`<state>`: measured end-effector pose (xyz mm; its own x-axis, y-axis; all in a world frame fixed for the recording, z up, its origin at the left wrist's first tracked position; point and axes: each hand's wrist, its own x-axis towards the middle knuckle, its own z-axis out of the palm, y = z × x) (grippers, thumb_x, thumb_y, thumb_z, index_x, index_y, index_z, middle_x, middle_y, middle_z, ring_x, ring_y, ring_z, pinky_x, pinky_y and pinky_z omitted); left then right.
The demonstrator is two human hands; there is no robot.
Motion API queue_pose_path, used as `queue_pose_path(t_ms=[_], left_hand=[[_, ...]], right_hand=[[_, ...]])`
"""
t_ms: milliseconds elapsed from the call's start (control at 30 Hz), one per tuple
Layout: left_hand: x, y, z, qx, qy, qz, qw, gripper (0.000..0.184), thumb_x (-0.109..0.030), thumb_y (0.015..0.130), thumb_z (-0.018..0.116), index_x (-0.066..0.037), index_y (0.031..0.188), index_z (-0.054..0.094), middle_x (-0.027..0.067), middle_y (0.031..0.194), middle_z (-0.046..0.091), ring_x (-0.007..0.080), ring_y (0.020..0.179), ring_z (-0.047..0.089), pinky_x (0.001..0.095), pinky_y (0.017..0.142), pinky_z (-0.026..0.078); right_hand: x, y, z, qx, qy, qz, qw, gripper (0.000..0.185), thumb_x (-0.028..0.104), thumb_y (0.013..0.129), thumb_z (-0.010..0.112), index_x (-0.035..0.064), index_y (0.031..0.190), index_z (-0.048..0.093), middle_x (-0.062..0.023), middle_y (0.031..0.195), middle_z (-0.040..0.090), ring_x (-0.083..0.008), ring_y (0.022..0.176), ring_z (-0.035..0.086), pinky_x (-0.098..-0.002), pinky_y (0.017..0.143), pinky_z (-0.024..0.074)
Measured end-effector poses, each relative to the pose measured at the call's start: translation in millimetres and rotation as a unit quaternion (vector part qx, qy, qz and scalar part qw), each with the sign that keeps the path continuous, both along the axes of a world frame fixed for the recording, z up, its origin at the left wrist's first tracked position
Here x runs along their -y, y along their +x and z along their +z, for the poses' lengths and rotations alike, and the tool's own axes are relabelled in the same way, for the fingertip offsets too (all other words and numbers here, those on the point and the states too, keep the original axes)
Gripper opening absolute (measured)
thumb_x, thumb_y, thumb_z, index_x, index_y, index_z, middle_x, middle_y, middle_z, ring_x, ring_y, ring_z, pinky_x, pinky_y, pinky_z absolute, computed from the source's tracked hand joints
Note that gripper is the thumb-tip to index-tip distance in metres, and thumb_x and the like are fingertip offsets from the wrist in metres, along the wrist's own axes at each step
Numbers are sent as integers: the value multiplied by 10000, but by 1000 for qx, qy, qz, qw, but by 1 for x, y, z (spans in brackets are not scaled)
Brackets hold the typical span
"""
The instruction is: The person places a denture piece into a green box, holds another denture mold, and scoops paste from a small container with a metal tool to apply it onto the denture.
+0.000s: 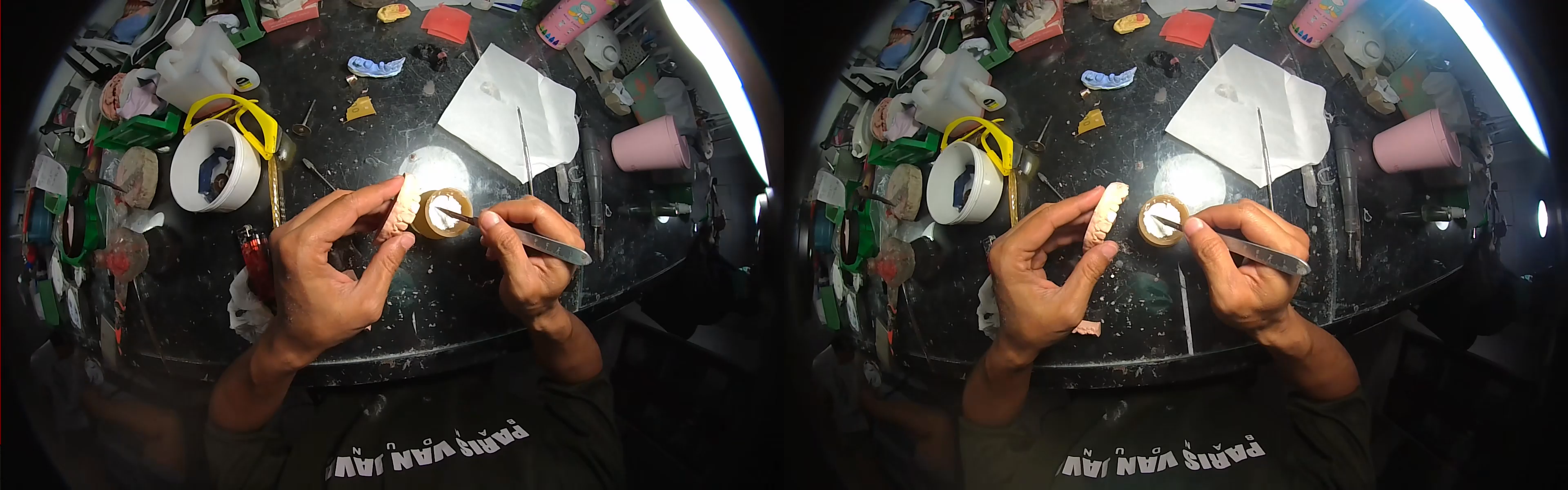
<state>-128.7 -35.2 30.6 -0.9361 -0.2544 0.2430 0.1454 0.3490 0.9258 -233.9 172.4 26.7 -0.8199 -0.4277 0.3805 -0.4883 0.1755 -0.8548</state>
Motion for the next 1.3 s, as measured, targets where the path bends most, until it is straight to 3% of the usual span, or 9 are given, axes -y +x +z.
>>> queue_pose_path(t_ms=[100,200,467,567,700,733,867,1300], left_hand=[[-5,-4,-4,-31,19,31,999,437,40,836,816,32,1265,735,170,1038,778,212,914,784,305,823,616],[-1,-1,-2,0,5,0,1000,478,74,865,809,73,1327,689,175,1188,750,197,1059,753,306,952,609],[0,-1,-1,0,-1,-1,1000,468,81,866,800,72,1322,692,175,1181,750,194,1052,754,306,950,608],[1,0,-1,4,-3,-3,1000,460,86,871,789,71,1321,693,173,1169,747,193,1047,753,304,946,608],[2,1,0,11,-14,-7,1000,449,90,882,769,70,1324,691,165,1149,741,190,1046,747,301,946,606],[2,1,0,14,-11,-8,1000,448,90,884,766,70,1325,691,163,1146,740,188,1046,746,300,947,605],[2,1,0,18,-4,-8,1000,445,91,888,760,70,1327,691,160,1142,737,181,1044,741,294,946,600],[2,0,1,7,1,-9,1000,437,88,883,769,66,1314,698,150,1134,750,181,1034,756,288,927,602]], right_hand=[[-1,0,-3,-4,13,5,1000,89,-21,883,787,-42,826,722,-94,665,672,-140,535,618,-278,497,427],[-1,0,-2,1,9,8,1000,90,-19,884,789,-43,827,724,-92,669,677,-137,537,620,-276,496,425],[-4,2,1,102,-37,10,994,66,-17,907,777,-38,867,729,-88,709,707,-122,577,641,-254,523,455],[-5,2,-2,38,-117,44,992,48,-19,916,769,-36,899,727,-110,764,730,-135,624,671,-252,552,473],[-6,-7,2,-125,-64,117,983,130,-58,862,816,-54,971,746,-124,779,735,-185,686,714,-278,598,531],[-6,-7,1,-128,-64,131,981,220,-46,821,874,-45,1015,770,-113,799,737,-191,704,719,-287,614,555],[-5,-3,-3,-108,-72,134,982,288,-5,778,928,15,1042,816,-94,864,740,-164,724,708,-277,623,561],[-5,-5,3,-115,-47,149,981,280,-29,772,915,19,1030,818,-83,882,721,-153,744,697,-270,632,558]])
